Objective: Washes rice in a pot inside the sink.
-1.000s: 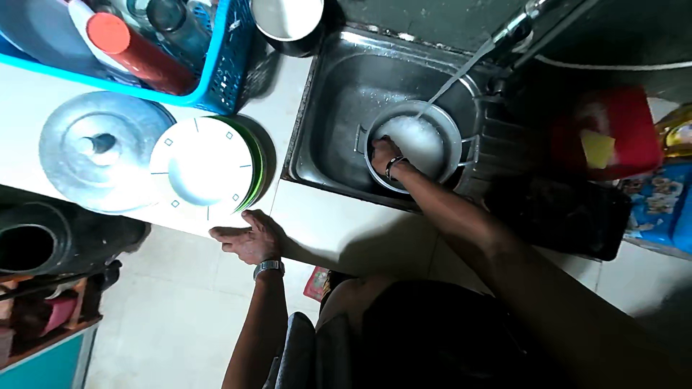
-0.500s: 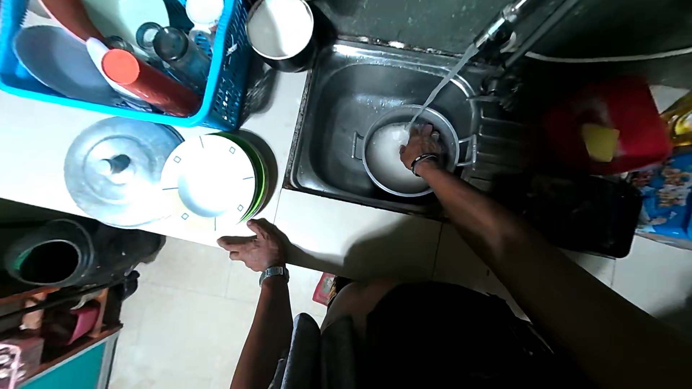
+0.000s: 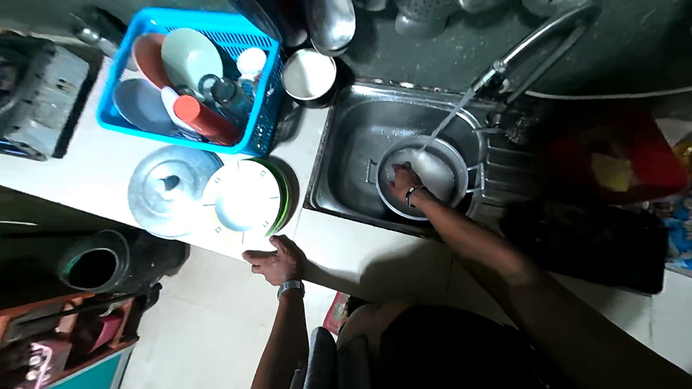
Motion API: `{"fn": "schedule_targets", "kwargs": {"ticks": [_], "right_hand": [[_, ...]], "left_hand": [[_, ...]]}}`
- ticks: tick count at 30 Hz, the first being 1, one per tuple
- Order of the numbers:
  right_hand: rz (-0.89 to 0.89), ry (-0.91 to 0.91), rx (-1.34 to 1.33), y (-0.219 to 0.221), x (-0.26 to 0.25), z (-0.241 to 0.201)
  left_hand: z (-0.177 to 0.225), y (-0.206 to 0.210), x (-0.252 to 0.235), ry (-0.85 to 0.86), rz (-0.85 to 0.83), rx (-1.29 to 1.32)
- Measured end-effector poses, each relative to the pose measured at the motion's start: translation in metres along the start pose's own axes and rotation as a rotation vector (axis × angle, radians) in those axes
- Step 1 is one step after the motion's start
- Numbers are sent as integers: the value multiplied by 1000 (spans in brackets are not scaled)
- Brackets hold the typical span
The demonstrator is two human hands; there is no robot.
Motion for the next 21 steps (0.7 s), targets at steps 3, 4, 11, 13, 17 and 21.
{"fn": "schedule_targets", "kwargs": {"ticks": [3, 4, 11, 13, 17, 21], "right_hand": [[-134, -152, 95, 6, 16, -6], [-243, -162, 167, 4, 21, -8], [-255, 0, 260, -17, 8, 10], [-144, -3, 204, -21, 4, 22], [-3, -34, 166, -30, 7, 47], [48, -34, 158, -40, 35, 63]], "left_hand": [[0, -2, 2, -13, -4, 15], [1, -2, 3, -13, 1, 23], [0, -2, 5, -25, -3, 33], [1, -5, 8, -12, -12, 29], [-3, 1, 5, 30, -4, -8], [-4, 4, 2, 21, -5, -14]]}}
Point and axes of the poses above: each hand's wrist, its own x-axis away from the middle knuckle, its own y-axis out of the palm, z = x × y, the point moved 3 cm from there along -x, towards the middle knuckle, and after that the axes turned 3 degrees about -x, right-handed, at the moved point
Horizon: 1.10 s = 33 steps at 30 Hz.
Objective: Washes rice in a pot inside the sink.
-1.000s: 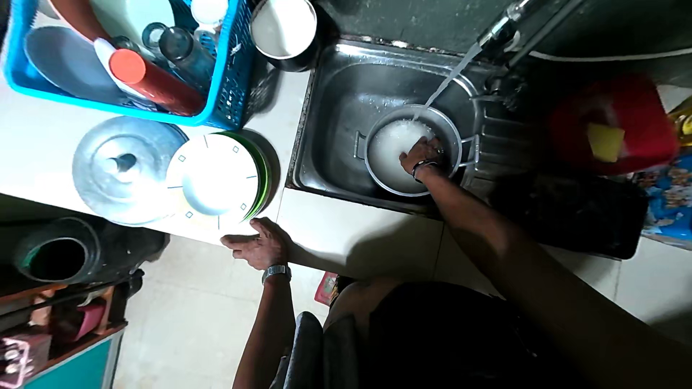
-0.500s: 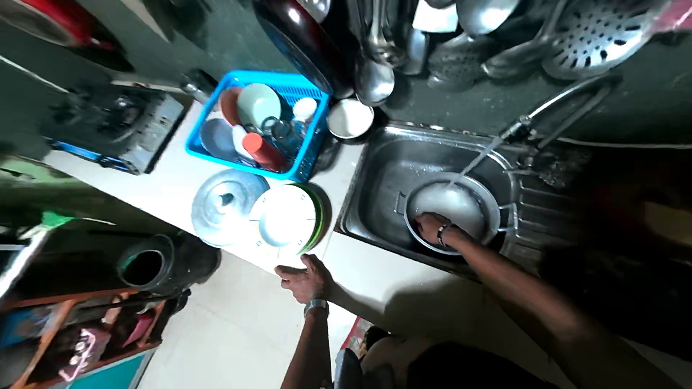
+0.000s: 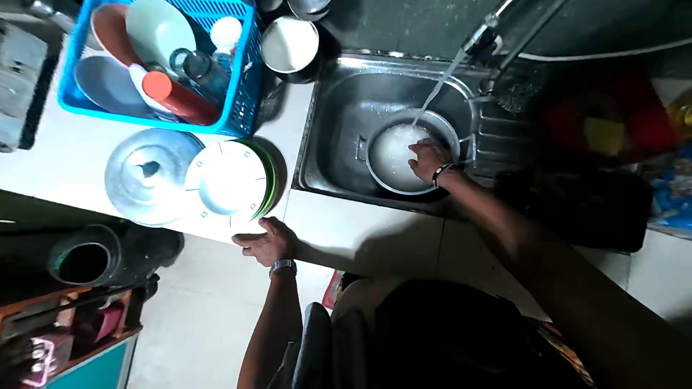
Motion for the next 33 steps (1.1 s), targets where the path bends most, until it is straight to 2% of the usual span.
{"fn": "schedule_targets", "kwargs": {"ticks": [3, 8, 10, 13, 16, 19, 21, 25, 30, 33], "right_hand": [[61, -17, -29, 2, 21, 9], [-56, 29, 76, 13, 22, 7], [-60, 37, 30, 13, 15, 7], [173, 1, -179, -6, 9, 15], [381, 56, -247, -53, 9, 21], [429, 171, -71, -102, 0, 31], [364, 195, 52, -118, -18, 38], [158, 202, 269, -121, -46, 40], [182, 368, 454, -112, -55, 34], [232, 352, 424, -124, -48, 41]], "left_hand": [[-1, 2, -2, -7, -8, -9], [-6, 7, -6, -9, -9, -35], [-5, 7, -6, -18, -10, -21], [-4, 6, -7, -24, -20, -18], [-3, 6, -7, -39, -37, -5], [-3, 6, -7, -57, -44, -11], [-6, 7, -9, -54, -47, -20], [-11, 8, -5, -49, -70, -11], [-12, 8, -5, -46, -80, 20], [-8, 10, -10, -62, -26, 9]]}}
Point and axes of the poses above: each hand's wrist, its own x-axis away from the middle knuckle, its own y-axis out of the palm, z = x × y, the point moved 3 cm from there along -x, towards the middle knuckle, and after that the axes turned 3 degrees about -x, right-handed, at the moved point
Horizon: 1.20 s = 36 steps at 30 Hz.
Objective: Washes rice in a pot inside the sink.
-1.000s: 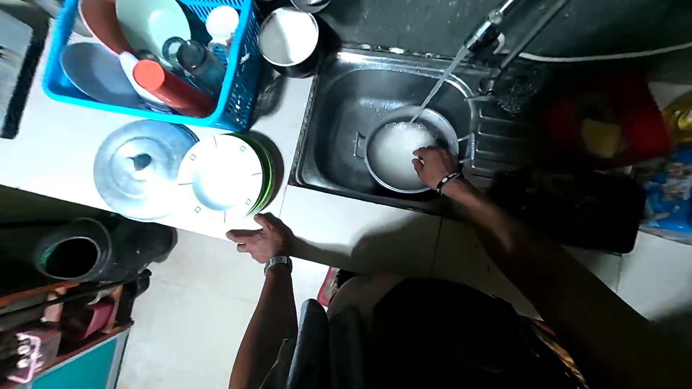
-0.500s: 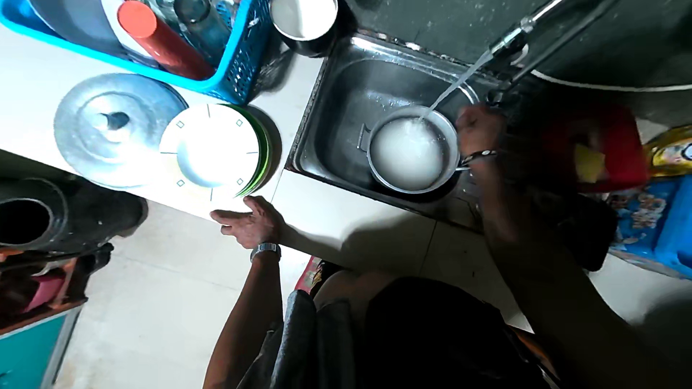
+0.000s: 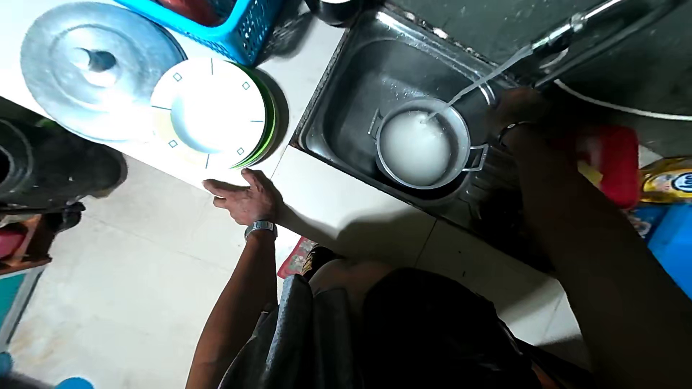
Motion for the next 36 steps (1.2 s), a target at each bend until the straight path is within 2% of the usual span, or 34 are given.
{"fn": "schedule_targets", "kwargs": {"ticks": [4, 8, 12, 14, 16, 17, 20, 24, 28, 36], "right_hand": [[62, 6, -162, -20, 15, 29], [93, 96, -327, -13, 8, 66], [271, 188, -345, -16, 35, 49], [300, 43, -366, -11, 64, 15], [93, -147, -414, 12, 86, -25], [-41, -187, -452, 30, 89, -41], [-285, -99, -357, 80, 86, -70], [-320, 18, -267, 102, 80, -82], [-349, 20, -316, 103, 85, -99], [-414, -189, -401, 96, 109, -155]], "left_hand": [[-1, 0, -2, 2, 4, 1], [3, -3, 0, -5, -1, 4], [1, 0, -2, -11, 5, 1], [1, 1, -4, -13, 8, 7], [1, 1, -4, -18, 6, -2], [1, 1, -4, -17, 2, -6], [0, 1, -4, -10, 9, -7], [1, 0, -6, -16, 16, 3], [1, 3, -6, -16, 29, -16], [1, 3, -6, 3, 29, -23]]}}
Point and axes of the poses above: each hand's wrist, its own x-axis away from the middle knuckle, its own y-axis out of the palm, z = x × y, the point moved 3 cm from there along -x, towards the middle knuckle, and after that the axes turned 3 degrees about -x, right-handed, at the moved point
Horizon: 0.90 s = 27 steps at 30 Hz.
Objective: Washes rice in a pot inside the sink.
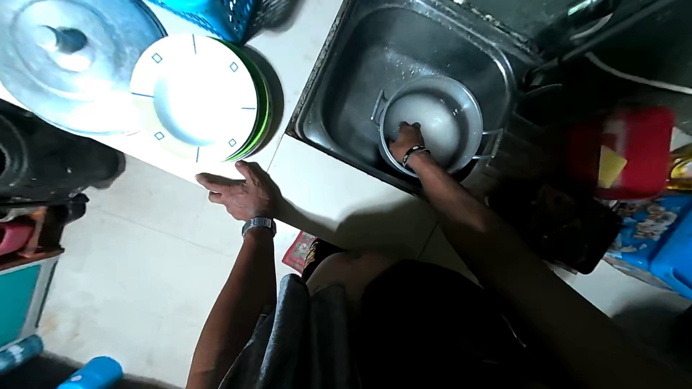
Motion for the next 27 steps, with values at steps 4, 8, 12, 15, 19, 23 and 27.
{"fn": "schedule_targets", "kwargs": {"ticks": [4, 8, 12, 15, 19, 23, 27], "right_hand": [[14, -102, -76, -3, -7, -11], [9, -61, -28, -10, -19, -7], [44, 6, 16, -14, -29, 15], [116, 104, 0, -25, -27, 35], [206, 244, -42, -33, -18, 55], [226, 356, -143, -29, -19, 62], [206, 327, -131, -34, -32, 54]], "left_hand": [[-2, -3, 6, 19, -61, 16], [-7, 0, 4, 30, -55, -6], [0, 1, 0, 10, 12, 8], [-2, 1, 0, 10, 12, 4], [-2, 1, 1, 16, 2, -10], [-4, -1, 4, 18, -34, -23], [1, -3, 3, -4, -4, -4]]}}
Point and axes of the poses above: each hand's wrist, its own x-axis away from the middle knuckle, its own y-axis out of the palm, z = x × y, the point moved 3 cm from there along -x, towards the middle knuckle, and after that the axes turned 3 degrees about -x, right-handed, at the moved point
